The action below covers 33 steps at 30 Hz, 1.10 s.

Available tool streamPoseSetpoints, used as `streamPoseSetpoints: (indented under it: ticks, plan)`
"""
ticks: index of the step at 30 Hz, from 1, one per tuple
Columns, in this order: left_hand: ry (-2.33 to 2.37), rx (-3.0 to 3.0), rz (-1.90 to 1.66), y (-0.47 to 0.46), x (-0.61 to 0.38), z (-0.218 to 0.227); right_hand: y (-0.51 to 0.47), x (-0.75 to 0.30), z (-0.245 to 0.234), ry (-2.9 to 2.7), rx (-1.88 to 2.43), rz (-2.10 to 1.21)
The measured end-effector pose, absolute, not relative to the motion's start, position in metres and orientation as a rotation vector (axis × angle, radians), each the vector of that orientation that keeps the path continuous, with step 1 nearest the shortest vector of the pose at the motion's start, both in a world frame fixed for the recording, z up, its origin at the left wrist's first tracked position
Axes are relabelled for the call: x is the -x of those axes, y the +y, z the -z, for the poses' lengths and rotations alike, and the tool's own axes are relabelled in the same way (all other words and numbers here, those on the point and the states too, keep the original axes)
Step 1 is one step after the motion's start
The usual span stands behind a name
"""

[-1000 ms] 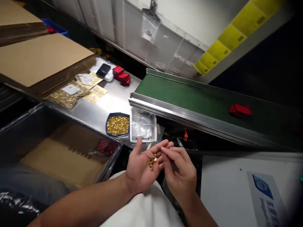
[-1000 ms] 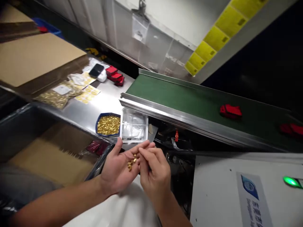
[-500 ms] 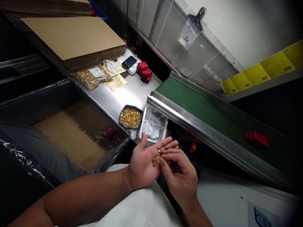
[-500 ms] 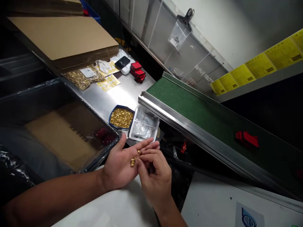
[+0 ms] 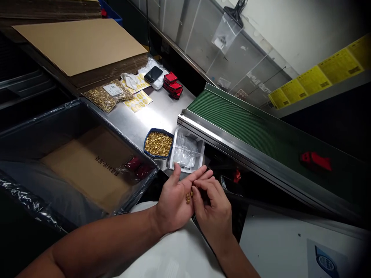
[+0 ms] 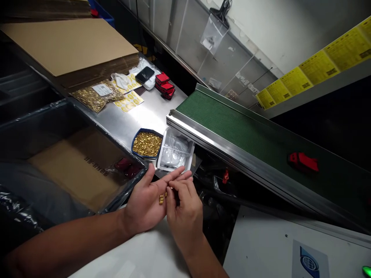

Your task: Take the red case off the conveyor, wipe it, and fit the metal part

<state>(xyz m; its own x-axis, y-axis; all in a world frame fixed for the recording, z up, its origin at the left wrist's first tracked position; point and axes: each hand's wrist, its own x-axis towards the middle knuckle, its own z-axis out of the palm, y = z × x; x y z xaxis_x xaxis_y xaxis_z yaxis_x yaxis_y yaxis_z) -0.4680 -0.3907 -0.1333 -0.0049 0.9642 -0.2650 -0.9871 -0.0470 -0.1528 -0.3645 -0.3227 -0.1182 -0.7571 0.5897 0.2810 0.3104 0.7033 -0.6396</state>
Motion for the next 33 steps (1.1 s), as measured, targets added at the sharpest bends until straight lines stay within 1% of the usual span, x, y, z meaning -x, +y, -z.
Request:
streamPoseSetpoints:
  ticks: [3, 5, 7, 9, 11, 14, 18, 24, 33]
  plan:
    - [0.091, 0.347, -1.573, -0.389, 0.465, 0.134, -0.323, 0.361, 0.119, -2.439, 0.767, -0.820]
    - [0.097, 0.352, -1.579, -0.386, 0.464, 0.135, -0.322, 0.358, 0.117, -2.362, 0.847, -0.968]
    - [0.176, 0.369, -1.606, -0.383, 0.462, 0.137, -0.320, 0.355, 0.113, -2.145, 0.985, -1.303]
    - [0.381, 0.388, -1.650, -0.380, 0.460, 0.142, -0.317, 0.353, 0.107, -1.754, 1.131, -1.746]
    - [0.621, 0.343, -1.673, -0.379, 0.457, 0.146, -0.316, 0.351, 0.101, -1.321, 1.182, -2.100]
    - [0.911, 0.060, -1.706, -0.384, 0.452, 0.146, -0.316, 0.350, 0.097, -0.944, 1.129, -2.347]
    - [1.129, -0.281, -1.770, -0.393, 0.450, 0.134, -0.319, 0.347, 0.101, -0.771, 1.122, -2.437]
    - [0.884, -0.307, -1.601, -0.395, 0.457, 0.127, -0.327, 0.343, 0.109, -0.754, 1.095, -2.491]
    - [0.899, -0.329, -1.722, -0.399, 0.458, 0.127, -0.329, 0.339, 0.112, -0.758, 1.212, -2.312]
